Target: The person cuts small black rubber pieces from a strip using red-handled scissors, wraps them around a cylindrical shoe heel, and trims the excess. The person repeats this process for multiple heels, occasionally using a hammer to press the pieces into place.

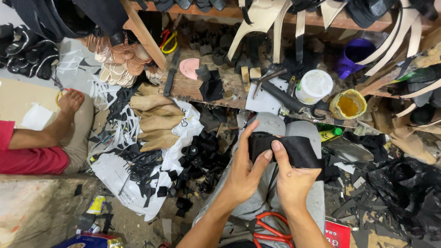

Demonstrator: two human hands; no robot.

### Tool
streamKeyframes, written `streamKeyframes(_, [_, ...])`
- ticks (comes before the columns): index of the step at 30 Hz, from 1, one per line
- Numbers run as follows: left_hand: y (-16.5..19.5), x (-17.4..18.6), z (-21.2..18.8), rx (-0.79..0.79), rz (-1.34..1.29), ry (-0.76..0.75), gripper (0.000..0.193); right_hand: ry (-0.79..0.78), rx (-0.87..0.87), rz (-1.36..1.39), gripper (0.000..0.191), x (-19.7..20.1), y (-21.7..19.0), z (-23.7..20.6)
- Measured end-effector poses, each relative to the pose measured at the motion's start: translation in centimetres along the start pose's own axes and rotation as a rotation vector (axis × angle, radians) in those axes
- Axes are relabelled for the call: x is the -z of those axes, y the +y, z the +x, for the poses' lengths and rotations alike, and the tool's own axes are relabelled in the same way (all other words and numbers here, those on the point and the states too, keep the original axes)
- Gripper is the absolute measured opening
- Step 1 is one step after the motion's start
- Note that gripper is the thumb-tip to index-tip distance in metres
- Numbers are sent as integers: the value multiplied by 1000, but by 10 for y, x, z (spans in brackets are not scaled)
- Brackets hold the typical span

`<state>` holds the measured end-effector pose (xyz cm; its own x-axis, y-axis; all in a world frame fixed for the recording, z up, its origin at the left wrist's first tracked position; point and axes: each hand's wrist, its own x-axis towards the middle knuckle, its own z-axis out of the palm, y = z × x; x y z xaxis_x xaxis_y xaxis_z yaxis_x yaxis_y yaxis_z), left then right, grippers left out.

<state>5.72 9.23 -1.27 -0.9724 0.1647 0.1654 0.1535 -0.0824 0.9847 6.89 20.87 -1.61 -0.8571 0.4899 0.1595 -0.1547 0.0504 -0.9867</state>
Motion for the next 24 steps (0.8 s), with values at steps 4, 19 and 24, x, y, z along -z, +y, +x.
streamKeyframes(4, [3,-1,3,-41,58,22,52,-30,5,14,15,2,3,-2])
streamKeyframes(19, [-45,-11,12,164,-423,139,30,35,-80,186,34,21,8,15])
streamKeyframes(24, [-59,-14,14,269,-728,-22,34,5,-104,273,31,68,22,53])
